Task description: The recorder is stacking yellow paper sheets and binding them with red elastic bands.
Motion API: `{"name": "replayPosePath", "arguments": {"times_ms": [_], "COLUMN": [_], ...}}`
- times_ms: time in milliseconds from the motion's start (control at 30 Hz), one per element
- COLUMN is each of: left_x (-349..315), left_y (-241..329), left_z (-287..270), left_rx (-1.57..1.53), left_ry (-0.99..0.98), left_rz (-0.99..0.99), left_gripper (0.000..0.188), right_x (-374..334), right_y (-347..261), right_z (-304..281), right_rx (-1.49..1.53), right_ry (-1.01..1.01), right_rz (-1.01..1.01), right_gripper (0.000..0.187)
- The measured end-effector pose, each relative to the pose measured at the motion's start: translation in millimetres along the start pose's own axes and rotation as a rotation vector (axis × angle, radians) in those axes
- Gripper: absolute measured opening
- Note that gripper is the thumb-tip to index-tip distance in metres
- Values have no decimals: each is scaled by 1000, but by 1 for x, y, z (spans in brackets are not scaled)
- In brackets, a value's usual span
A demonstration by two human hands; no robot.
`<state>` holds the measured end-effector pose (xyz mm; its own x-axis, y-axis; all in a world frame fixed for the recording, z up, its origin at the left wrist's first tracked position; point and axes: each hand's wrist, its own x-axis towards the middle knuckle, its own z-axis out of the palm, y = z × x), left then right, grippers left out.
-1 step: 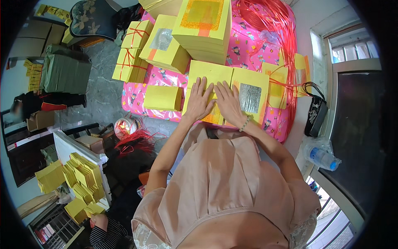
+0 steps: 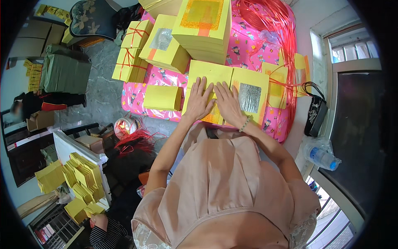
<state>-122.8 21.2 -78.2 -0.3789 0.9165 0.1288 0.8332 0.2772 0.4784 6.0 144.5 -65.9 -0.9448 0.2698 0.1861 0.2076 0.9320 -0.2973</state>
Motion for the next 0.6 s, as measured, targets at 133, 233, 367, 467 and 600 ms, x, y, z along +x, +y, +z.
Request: {"name": "replayPosePath", "arguments": {"times_ms": [133,233,367,467,600], "left_x": [1,0,-2,-8,-23], "left_y": [0,-1,1,6,17], "left_z": [3,3,-1,-3,-9], "left_rx": [1,-2,-4,103,182], "left_ry": [-4,35,24,17,29], "left_rz": [6,26,-8,-49,-146], "left_gripper": [61,60,59,60,62], "right_x": [-6,-8,-9,-8,-9], "right_y": [0,3,2,2,2], "right_z": [0,2,0,1,4], "right_rx": [64,53,120,82,42], "right_ry": [-110,-163,-196,-217,-233], "right_rz": [38,21,12,22,35], "right_gripper": [65,76,83,85,85]}}
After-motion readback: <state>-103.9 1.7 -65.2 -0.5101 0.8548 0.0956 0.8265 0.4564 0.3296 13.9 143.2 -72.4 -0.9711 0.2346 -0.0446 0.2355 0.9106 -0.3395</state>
